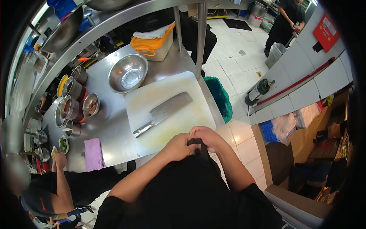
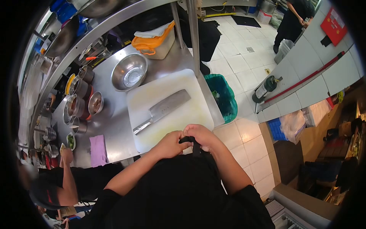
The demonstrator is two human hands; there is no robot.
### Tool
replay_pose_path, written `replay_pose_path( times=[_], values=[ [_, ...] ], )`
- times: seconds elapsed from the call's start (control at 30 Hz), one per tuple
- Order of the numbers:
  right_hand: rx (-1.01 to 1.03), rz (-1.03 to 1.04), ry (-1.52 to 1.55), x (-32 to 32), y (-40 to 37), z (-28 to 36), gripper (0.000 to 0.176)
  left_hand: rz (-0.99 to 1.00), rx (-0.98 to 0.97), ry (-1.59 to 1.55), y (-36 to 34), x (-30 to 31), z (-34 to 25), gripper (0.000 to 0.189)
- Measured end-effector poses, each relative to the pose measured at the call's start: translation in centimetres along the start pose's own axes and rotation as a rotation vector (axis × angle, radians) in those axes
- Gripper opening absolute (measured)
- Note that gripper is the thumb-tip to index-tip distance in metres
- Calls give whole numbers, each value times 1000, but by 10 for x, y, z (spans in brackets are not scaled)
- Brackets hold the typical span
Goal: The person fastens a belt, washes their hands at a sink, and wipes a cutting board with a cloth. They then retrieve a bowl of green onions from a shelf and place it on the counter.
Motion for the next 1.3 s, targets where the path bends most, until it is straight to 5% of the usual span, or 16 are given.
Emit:
replay_pose_path(
  times=[0.27,0.43,0.67,0.97,1.1,1.27,1.3],
  values=[
    [68,386,-269,-89,-56,51,8,-38,108,-285,-91,67,-26,10],
    [-51,505,-223,-114,-49,85,7,-397,-41,-182,-102,89,-43,22],
    [49,368,-282,-72,37,50,9,-513,59,-252,-8,52,41,15],
    [-68,236,-361,-31,93,-16,8,-656,-89,342,-3,7,73,20],
    [-63,326,-465,-35,86,-20,8,-475,257,345,-9,-4,65,20],
    [-103,297,-592,-38,79,-32,13,-468,272,282,-19,-11,75,14],
    [-110,302,-597,-42,76,-33,13,-395,455,-17,-21,-9,69,15]
  ],
)
Point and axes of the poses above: each hand's wrist, its own y-axis towards the middle knuckle, its own x-axis out of the back of the hand, z = x × y, the point moved 1 cm from there along y, towards the middle knuckle, and after that the axes turned 12 degrees about -z, right-handed, at the moved point
